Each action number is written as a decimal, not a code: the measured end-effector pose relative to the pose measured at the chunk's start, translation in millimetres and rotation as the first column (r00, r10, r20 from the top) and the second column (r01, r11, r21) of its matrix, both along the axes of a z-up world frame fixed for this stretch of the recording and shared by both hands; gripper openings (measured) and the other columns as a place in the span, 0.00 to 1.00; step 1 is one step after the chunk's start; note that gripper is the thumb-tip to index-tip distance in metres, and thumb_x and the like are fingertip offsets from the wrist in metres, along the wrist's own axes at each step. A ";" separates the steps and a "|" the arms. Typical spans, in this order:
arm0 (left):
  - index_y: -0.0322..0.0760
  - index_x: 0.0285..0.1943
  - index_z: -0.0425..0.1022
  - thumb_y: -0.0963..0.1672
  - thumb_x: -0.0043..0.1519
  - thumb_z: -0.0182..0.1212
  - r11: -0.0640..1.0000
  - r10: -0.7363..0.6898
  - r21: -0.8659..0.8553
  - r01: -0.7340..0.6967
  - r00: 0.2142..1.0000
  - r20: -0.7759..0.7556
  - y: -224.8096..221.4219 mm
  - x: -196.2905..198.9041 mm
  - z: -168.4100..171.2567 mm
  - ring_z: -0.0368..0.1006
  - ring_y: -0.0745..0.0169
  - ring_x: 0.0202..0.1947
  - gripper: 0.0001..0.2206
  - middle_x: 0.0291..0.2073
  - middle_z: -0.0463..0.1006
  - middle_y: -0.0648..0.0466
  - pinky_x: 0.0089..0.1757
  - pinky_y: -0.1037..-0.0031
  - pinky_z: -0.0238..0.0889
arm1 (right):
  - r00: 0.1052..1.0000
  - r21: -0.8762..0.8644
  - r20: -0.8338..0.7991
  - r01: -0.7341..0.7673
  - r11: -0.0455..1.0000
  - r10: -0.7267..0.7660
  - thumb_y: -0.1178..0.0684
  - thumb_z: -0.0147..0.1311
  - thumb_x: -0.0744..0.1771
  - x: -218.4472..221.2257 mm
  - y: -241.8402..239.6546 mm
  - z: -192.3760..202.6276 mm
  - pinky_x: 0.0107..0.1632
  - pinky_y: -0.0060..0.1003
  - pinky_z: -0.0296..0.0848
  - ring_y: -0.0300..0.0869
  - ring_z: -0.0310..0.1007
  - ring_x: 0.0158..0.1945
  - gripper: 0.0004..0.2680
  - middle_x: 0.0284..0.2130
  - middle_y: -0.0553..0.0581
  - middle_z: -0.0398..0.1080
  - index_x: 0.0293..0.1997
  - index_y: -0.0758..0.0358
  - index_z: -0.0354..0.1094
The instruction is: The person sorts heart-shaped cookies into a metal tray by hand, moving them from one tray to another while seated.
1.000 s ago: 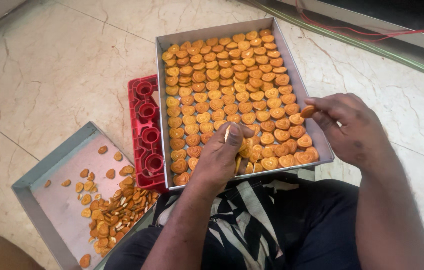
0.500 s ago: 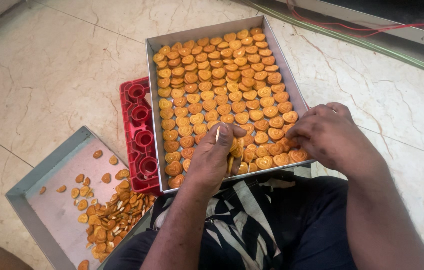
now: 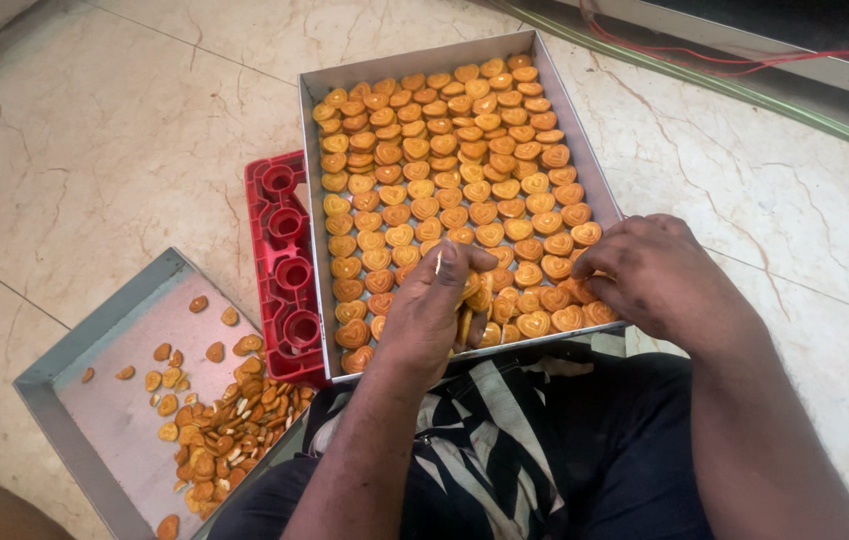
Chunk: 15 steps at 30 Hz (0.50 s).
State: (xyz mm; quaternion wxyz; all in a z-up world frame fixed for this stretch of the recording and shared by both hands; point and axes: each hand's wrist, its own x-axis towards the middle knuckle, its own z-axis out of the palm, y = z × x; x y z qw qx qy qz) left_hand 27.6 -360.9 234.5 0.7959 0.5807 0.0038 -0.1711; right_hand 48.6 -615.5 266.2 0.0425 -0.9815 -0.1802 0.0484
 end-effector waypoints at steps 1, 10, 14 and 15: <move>0.35 0.53 0.74 0.65 0.61 0.44 1.000 0.004 0.001 -0.004 1.000 0.001 0.3 0.2 -0.4 0.61 0.71 0.19 0.35 0.22 0.66 0.56 0.22 0.80 0.54 | 0.998 0.026 0.054 -0.037 0.999 0.035 0.47 0.58 0.65 0.2 -1.4 -0.3 0.66 0.45 0.59 0.40 0.71 0.55 0.07 0.43 0.46 0.78 0.42 0.48 0.80; 0.32 0.53 0.74 0.70 0.55 0.28 0.990 0.004 -0.138 -0.005 1.000 -0.009 0.8 1.1 -2.7 0.65 0.69 0.22 0.47 0.27 0.70 0.54 0.24 0.78 0.59 | 0.927 0.473 0.357 -0.289 0.832 0.118 0.47 0.56 0.68 -22.0 40.3 -0.5 0.61 0.49 0.65 0.49 0.72 0.56 0.10 0.47 0.56 0.74 0.53 0.56 0.71; 0.33 0.52 0.73 0.70 0.56 0.31 0.998 -0.052 -0.028 0.053 0.998 0.034 0.9 0.9 -6.4 0.65 0.69 0.23 0.44 0.26 0.70 0.54 0.25 0.78 0.59 | 0.956 0.622 0.290 -0.229 0.749 0.052 0.48 0.54 0.69 -35.6 70.8 0.0 0.50 0.44 0.73 0.47 0.74 0.49 0.15 0.45 0.59 0.71 0.61 0.60 0.67; 0.34 0.51 0.74 0.69 0.56 0.33 0.998 -0.067 0.017 0.066 0.997 0.049 -0.4 1.0 -8.3 0.65 0.69 0.22 0.43 0.24 0.70 0.54 0.26 0.77 0.61 | 0.954 0.618 0.295 -0.238 0.749 0.059 0.48 0.54 0.69 -35.3 73.3 2.9 0.50 0.44 0.73 0.47 0.74 0.49 0.15 0.45 0.59 0.71 0.61 0.60 0.67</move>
